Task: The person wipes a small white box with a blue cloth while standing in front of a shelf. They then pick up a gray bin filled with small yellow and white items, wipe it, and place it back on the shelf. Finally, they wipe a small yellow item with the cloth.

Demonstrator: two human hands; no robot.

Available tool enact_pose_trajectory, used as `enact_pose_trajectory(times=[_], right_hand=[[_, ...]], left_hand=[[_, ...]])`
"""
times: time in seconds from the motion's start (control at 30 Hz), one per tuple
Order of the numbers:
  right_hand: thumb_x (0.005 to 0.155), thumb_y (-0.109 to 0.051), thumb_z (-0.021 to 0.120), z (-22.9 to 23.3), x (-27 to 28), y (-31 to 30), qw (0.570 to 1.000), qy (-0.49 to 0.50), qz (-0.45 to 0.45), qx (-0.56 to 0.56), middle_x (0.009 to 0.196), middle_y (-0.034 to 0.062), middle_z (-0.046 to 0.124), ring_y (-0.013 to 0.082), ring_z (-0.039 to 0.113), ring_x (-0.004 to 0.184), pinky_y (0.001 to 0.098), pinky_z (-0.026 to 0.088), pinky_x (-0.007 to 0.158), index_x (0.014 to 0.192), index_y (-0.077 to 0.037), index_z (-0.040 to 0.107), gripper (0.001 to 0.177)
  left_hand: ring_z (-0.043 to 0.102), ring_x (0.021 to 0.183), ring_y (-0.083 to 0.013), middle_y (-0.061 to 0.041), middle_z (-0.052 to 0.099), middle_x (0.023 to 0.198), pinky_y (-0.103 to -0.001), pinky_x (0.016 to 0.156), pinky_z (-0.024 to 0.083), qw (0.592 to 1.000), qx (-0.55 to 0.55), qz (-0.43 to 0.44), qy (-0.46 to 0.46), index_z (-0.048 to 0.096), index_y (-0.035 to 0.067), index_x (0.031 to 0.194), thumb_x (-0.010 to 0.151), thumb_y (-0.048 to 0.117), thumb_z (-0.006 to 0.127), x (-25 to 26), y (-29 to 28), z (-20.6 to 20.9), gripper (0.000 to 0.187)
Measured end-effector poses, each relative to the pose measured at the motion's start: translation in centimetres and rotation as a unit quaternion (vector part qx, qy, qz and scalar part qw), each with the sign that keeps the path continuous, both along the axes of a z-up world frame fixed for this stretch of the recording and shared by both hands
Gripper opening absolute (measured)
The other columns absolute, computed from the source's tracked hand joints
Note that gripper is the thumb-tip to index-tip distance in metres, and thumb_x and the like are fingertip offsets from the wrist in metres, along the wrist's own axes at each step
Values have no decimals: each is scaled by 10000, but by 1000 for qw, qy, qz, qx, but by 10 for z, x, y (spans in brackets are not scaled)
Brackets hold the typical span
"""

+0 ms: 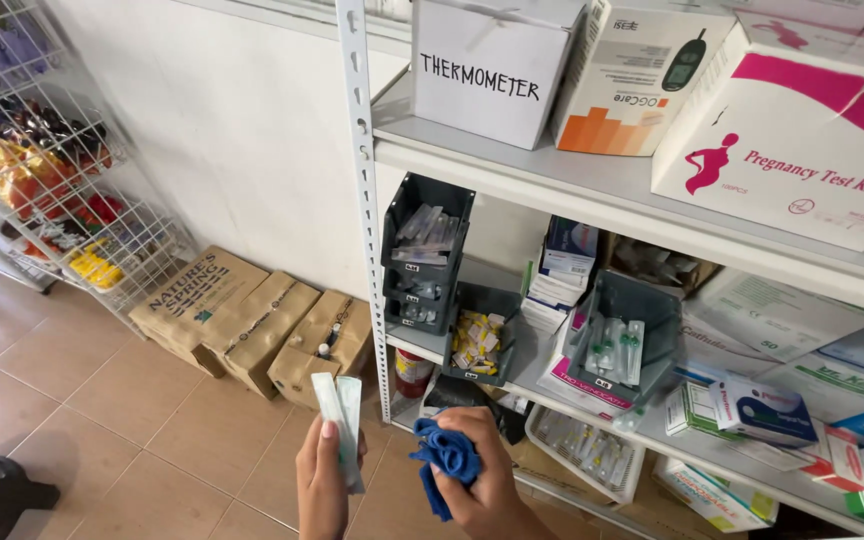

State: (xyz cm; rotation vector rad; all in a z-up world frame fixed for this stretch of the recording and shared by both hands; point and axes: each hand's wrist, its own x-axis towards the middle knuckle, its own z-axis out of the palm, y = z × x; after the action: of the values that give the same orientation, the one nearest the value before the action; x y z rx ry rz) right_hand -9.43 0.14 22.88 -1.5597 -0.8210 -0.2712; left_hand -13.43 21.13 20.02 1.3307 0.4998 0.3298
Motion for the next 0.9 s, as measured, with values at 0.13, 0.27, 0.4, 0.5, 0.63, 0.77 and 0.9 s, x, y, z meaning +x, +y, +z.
enact_pose_trajectory(times=[0.13,0.27,0.4,0.5,0.63,0.77,0.9], right_hand=[[828,37,660,-1,3,-8,999,-7,-32,-8,1255,191,590,317,630,1175,425,488,1042,1280,-21,543,471],[800,10,746,-7,1,-37,984,-15,-175,-34,1300,205,568,320,617,1179,417,490,1015,1316,-23,582,542],[799,-17,768,-3,-9,-82,919,-88,-383,-38,1321,196,531,329,560,1213,423,451,1051,1371,-17,553,612],[904,-42,716,-8,-19,-118,858,-105,-503,14,1377,165,489,293,525,1256,404,437,1104,1398,-37,524,530],[972,-68,634,-26,-41,-147,814,-102,-566,81,1457,169,444,286,476,1338,410,384,1173,1437,-33,458,499],[1018,-316,590,-41,-65,-159,811,-77,-566,124,1453,200,384,292,448,1314,437,357,1159,1488,-33,379,587],[996,-404,603,-49,-78,-168,791,-144,-572,167,1494,242,396,332,429,1357,498,363,1170,1478,-59,418,620]], left_hand=[[573,653,-135,-74,645,742,-273,578,423,998,18,-41,-44,692,-41,1072,1056,433,392,14,-13,-24,561],[634,923,-178,-101,710,1021,-306,813,488,987,11,-153,-53,610,10,1386,1049,432,319,48,-68,-38,614],[635,1144,-251,-170,702,1252,-369,1000,495,918,-73,-380,-84,563,-12,1452,1072,406,287,67,-159,7,629],[500,1390,-295,-183,534,1489,-383,1170,337,821,35,-489,-293,391,-35,1562,1133,343,305,68,-209,59,578],[482,1035,-289,-167,506,1164,-374,1029,410,745,75,-579,-322,367,-7,1615,1110,286,352,63,-257,62,583],[452,1024,-292,-148,411,1120,-371,1016,386,710,76,-610,-343,326,11,1620,1090,268,405,65,-289,56,594],[491,1192,-314,-157,452,1251,-371,1108,349,690,23,-603,-400,399,53,1590,1069,218,436,60,-307,61,548]])
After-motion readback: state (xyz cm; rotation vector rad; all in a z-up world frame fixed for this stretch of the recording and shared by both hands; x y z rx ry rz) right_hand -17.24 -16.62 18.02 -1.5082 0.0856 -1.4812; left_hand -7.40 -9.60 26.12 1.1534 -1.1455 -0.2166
